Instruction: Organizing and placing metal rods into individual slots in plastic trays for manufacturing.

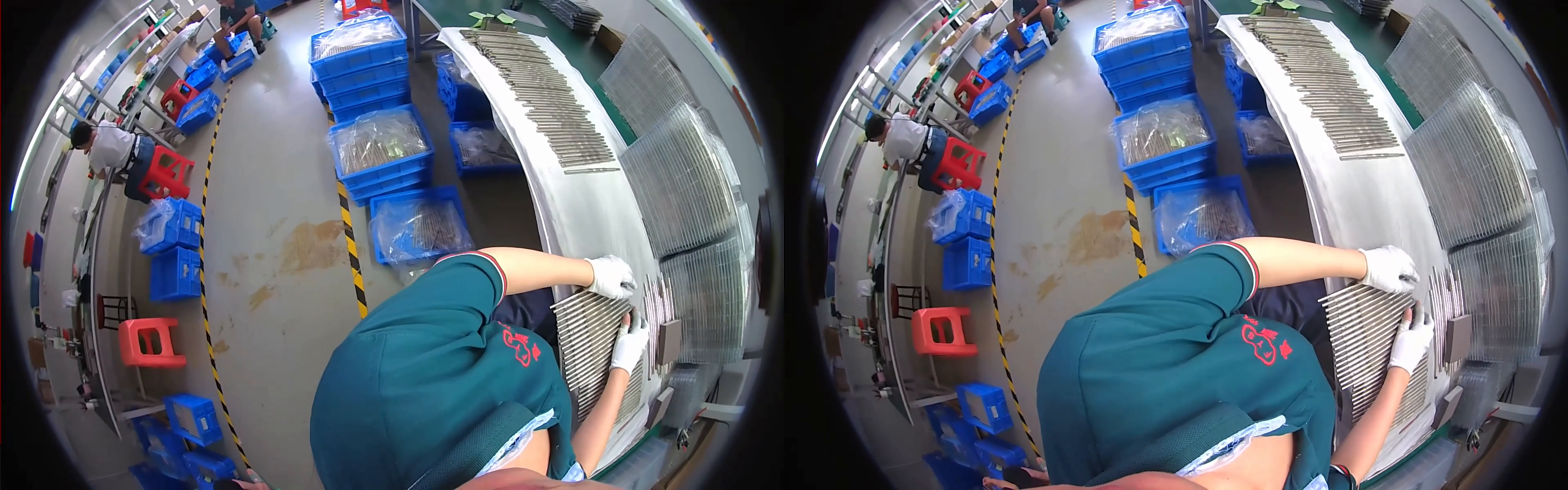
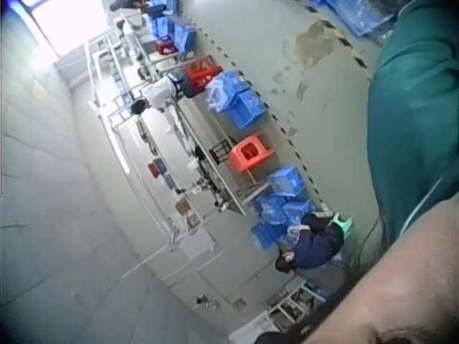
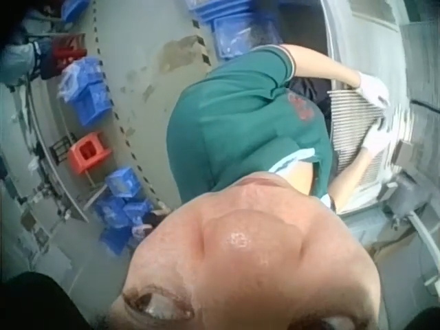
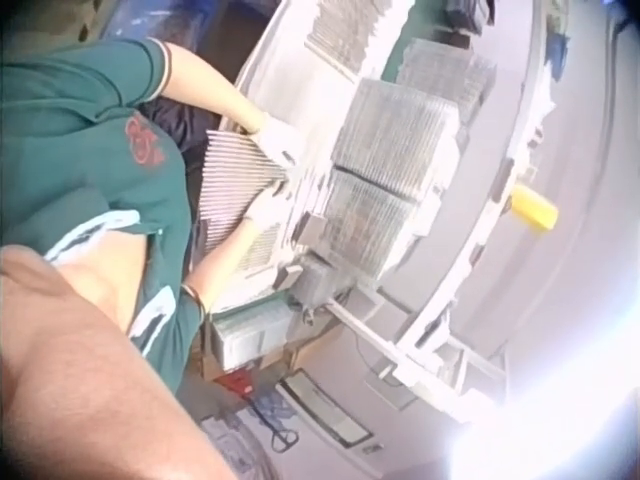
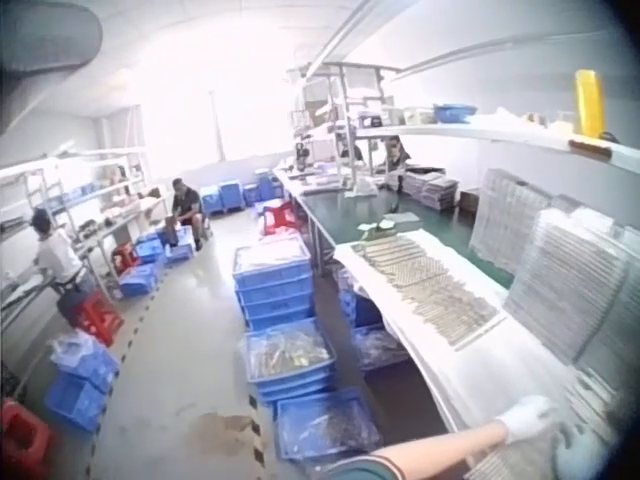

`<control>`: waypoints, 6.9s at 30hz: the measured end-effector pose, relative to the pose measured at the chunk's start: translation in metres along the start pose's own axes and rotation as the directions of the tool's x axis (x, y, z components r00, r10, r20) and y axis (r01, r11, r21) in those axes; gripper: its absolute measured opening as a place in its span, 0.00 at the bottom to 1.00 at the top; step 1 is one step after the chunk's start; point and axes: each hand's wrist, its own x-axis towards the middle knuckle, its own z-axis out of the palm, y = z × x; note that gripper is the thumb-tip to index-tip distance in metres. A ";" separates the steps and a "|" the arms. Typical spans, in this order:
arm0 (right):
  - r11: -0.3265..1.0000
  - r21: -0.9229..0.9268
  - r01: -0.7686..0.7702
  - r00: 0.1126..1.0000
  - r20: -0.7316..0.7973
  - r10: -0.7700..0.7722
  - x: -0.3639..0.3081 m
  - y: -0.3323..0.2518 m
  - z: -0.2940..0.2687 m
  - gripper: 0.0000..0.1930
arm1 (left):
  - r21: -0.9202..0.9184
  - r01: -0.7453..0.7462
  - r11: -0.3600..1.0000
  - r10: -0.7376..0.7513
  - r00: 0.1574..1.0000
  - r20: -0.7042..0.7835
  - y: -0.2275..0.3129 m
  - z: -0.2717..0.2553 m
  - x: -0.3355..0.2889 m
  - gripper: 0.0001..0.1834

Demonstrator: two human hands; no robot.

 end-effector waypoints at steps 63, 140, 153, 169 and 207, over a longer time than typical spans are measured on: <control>0.927 -0.346 0.145 0.987 0.117 -0.111 -0.128 -0.040 -0.018 0.45 | 0.239 -0.470 0.850 0.451 0.883 0.131 0.005 -0.041 -0.081 0.23; 0.934 -0.322 0.154 0.984 0.133 -0.117 -0.126 -0.041 -0.022 0.46 | 0.256 -0.435 0.864 0.406 0.900 0.160 0.009 -0.043 -0.081 0.22; 0.939 -0.309 0.150 0.987 0.110 -0.121 -0.127 -0.043 -0.023 0.44 | 0.266 -0.442 0.857 0.415 0.897 0.155 0.009 -0.042 -0.081 0.22; 0.942 -0.295 0.158 0.987 0.084 -0.139 -0.126 -0.045 -0.024 0.47 | 0.289 -0.494 0.820 0.492 0.866 0.086 0.006 -0.040 -0.078 0.21; 0.944 -0.291 0.159 0.987 0.083 -0.141 -0.127 -0.044 -0.024 0.49 | 0.296 -0.500 0.814 0.502 0.862 0.077 0.008 -0.040 -0.077 0.21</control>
